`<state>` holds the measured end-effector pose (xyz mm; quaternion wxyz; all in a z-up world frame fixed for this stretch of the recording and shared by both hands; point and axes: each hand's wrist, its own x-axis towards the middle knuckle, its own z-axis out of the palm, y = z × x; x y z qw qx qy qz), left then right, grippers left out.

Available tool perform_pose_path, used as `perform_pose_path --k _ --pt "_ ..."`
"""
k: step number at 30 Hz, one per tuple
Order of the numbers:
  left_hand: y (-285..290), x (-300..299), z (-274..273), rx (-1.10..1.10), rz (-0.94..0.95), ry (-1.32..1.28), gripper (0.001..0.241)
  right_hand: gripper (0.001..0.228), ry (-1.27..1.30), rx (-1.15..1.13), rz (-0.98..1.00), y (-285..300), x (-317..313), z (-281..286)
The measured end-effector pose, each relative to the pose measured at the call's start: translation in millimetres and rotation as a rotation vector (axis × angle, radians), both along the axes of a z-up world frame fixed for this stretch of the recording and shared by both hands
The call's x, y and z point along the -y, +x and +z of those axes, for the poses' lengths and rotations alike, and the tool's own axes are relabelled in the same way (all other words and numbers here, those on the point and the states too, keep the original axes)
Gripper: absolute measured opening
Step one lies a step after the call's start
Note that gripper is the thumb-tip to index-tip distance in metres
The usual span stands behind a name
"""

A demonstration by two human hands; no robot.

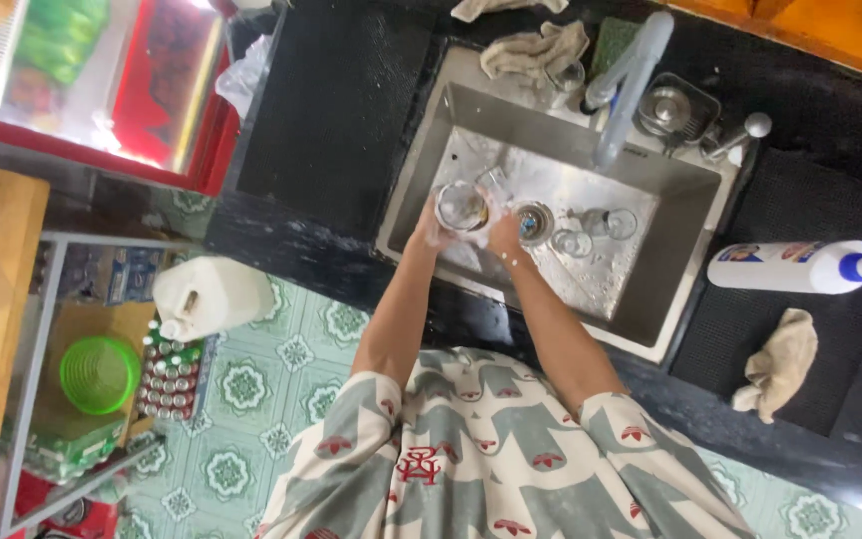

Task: Washing and rinsing glassware in a bar sink using a sponge.

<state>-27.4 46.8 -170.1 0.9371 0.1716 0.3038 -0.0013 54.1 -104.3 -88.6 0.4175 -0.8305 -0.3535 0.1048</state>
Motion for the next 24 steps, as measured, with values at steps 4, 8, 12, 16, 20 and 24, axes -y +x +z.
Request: perform_pose_path --k 4,8,12,16,20,24 --pt "0 -23 4 0.057 -0.123 0.213 0.057 0.108 -0.136 -0.17 -0.051 -7 -21 -32" --pt "-4 -20 -53 -0.182 -0.112 0.09 0.071 0.11 -0.143 -0.086 -0.069 -12 -27 -78" --pt "-4 -21 -93 -0.364 -0.098 0.028 0.088 0.104 -0.044 -0.052 -0.017 -15 -28 -76" --pt "10 -30 -70 -0.579 -0.076 0.623 0.075 0.094 -0.418 -0.185 0.003 -4 -32 -80" --pt "-18 -17 80 -0.766 -0.186 1.27 0.061 0.04 0.025 -0.332 -0.176 12 -30 -20" --pt "61 -12 98 -0.361 0.009 1.395 0.039 0.033 0.514 -0.278 -0.163 51 -23 62"
